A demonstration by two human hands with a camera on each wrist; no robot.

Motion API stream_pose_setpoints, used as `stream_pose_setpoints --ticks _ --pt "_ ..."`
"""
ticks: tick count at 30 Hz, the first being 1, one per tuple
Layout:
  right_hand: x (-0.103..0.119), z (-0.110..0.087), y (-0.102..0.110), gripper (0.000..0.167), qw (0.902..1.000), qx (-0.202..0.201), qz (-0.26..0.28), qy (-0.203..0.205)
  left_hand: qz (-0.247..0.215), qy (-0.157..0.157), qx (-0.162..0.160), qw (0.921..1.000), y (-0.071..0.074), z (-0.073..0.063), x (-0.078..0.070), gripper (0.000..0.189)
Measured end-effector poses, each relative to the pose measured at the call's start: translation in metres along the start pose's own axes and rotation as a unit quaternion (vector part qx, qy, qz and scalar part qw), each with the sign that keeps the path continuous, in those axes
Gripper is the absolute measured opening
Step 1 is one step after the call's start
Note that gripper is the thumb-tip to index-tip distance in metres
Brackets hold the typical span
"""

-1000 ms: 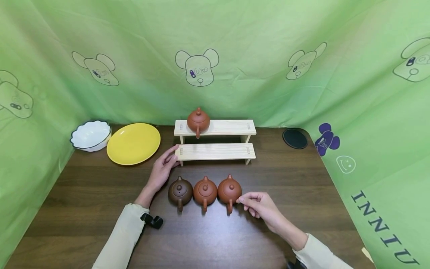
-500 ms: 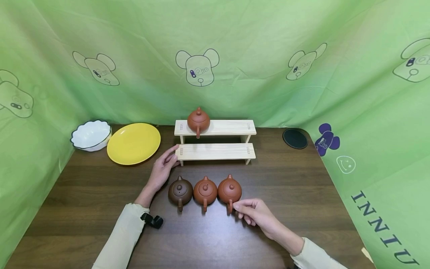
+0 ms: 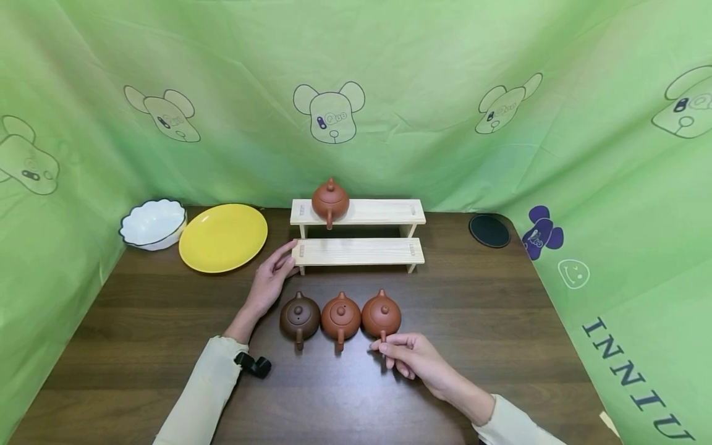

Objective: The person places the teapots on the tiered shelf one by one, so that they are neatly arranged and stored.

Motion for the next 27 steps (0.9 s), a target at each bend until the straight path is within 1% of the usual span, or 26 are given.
stream_pose_setpoints --ticks 9,13,27 --pt "0.0014 0.0018 -0.0045 0.039 1.0 -0.001 0.001 -0.002 0.007 -0.004 -0.004 1.0 0.0 -0.0013 -0.0002 0.047" --pt "0.0021 0.0017 -0.0052 0.04 1.0 0.0 0.001 0.005 0.009 -0.01 -0.002 0.9999 -0.0002 -0.0009 -0.0002 0.048" --pt "0.0004 0.0004 -0.0048 0.039 0.9994 -0.011 -0.006 0.031 0.009 -0.006 0.0 0.9999 -0.0007 -0.0014 -0.0026 0.047"
Point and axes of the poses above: each hand's wrist, its own z-axis towards the middle knuckle, its own y-axis out of the back of the hand, x = y × z, the point moved 2 cm from there along z, towards the middle knuckle, and after that the axes turned 6 degrees about z, right-handed, at the moved point
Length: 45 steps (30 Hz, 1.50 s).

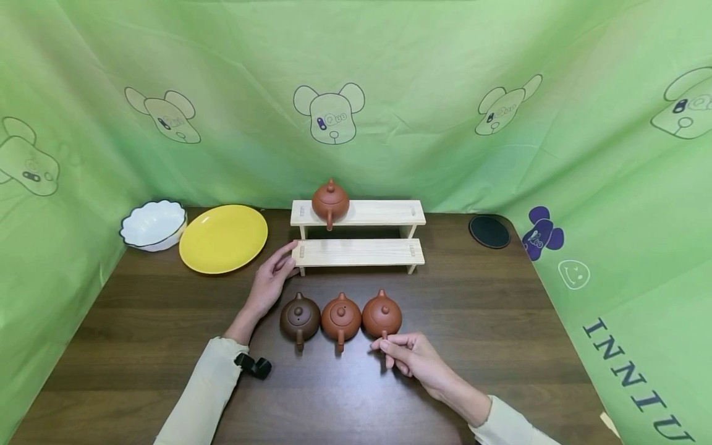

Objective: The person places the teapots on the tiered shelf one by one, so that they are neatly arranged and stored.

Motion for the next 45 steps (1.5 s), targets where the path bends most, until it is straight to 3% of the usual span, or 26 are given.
stream_pose_setpoints --ticks 11,21,33,45 --pt "0.008 -0.001 0.006 0.039 0.9997 -0.012 -0.002 0.022 -0.003 0.005 0.004 1.0 -0.001 0.001 0.0 0.048" --pt "0.028 0.001 0.012 0.036 0.9968 -0.022 -0.023 0.073 -0.003 -0.004 0.0 1.0 0.0 0.0 0.001 0.048" --pt "0.059 0.009 0.019 0.033 0.9886 -0.057 -0.032 0.136 0.0 0.003 0.001 1.0 0.0 0.0 0.0 0.048" --pt "0.085 0.032 0.026 0.027 0.9743 -0.107 -0.026 0.197 -0.008 0.0 0.002 1.0 0.0 0.0 -0.001 0.048"
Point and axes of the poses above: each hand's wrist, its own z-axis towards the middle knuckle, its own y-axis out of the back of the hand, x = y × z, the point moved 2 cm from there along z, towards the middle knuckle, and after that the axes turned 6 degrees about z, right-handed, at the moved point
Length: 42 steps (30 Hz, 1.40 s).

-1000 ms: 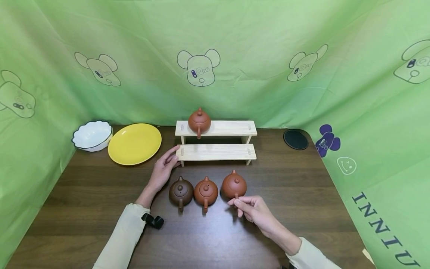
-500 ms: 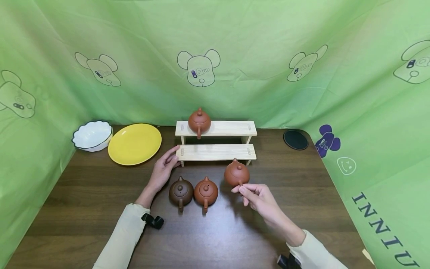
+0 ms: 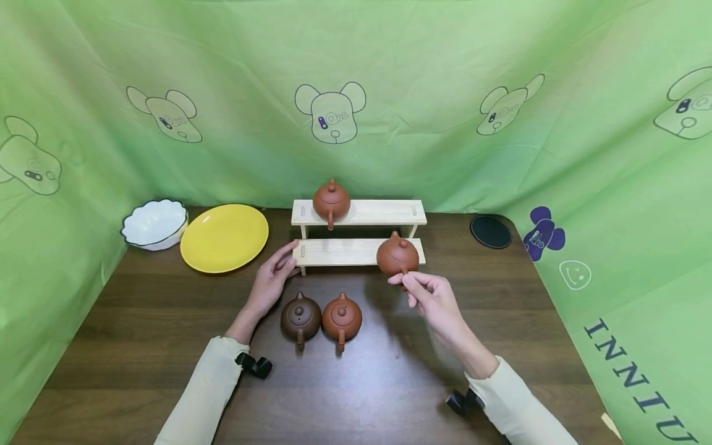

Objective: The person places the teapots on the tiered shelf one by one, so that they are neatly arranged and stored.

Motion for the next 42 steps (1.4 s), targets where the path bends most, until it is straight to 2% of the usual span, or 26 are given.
stream_pose_setpoints --ticks 12,23,33,42 --pt "0.009 0.029 -0.004 0.032 0.9969 -0.066 -0.023 0.035 0.005 -0.003 -0.002 1.0 0.0 0.001 0.002 0.047" --pt "0.013 0.054 -0.01 0.035 0.9919 -0.088 -0.007 0.091 0.008 -0.007 -0.005 0.9999 0.001 0.0 0.001 0.048" --pt "0.007 0.079 -0.014 0.035 0.9887 -0.102 -0.004 0.11 0.01 -0.007 -0.002 0.9999 0.0 0.001 0.003 0.048" --pt "-0.002 0.094 -0.017 0.033 0.9868 -0.116 -0.009 0.112 0.005 -0.001 -0.002 1.0 0.0 0.001 0.002 0.048"
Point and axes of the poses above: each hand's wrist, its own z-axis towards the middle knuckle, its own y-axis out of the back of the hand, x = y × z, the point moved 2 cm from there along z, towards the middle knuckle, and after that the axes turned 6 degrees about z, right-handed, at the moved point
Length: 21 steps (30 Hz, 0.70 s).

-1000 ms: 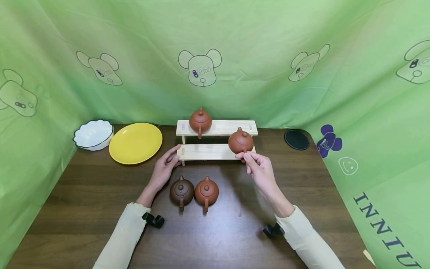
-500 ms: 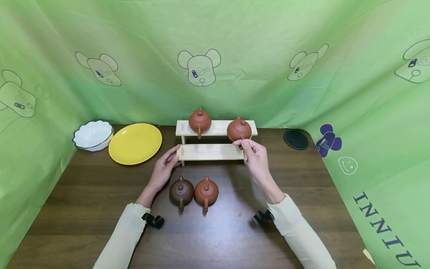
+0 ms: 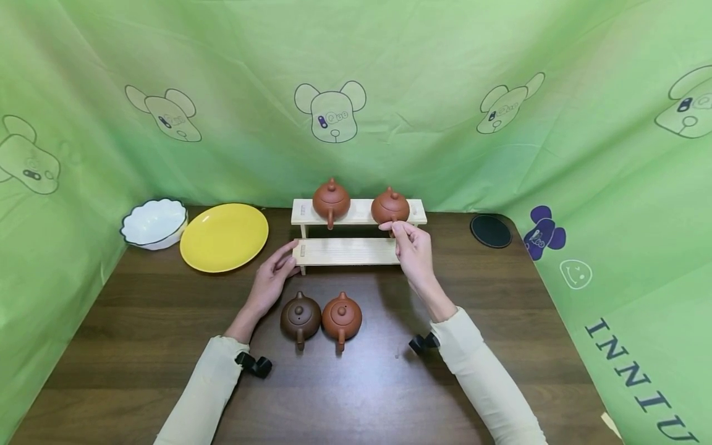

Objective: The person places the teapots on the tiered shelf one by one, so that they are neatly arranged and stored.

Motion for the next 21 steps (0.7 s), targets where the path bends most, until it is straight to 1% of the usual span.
stream_pose_setpoints --ticks 5,10,15,21 --pt "-0.006 0.003 -0.002 0.032 0.9999 -0.007 -0.013 0.005 -0.005 -0.005 0.001 1.0 -0.001 0.001 0.001 0.048" --pt "-0.005 0.009 -0.005 0.031 0.9992 -0.007 -0.036 0.013 0.001 -0.011 0.001 0.9999 0.0 0.0 0.001 0.048" --pt "-0.008 0.016 -0.008 0.031 0.9984 -0.007 -0.055 0.003 0.004 -0.013 -0.001 0.9999 0.001 0.0 0.002 0.047" --pt "-0.01 0.02 -0.008 0.031 0.9987 -0.004 -0.048 -0.013 0.002 -0.007 -0.002 1.0 0.0 0.0 0.001 0.047"
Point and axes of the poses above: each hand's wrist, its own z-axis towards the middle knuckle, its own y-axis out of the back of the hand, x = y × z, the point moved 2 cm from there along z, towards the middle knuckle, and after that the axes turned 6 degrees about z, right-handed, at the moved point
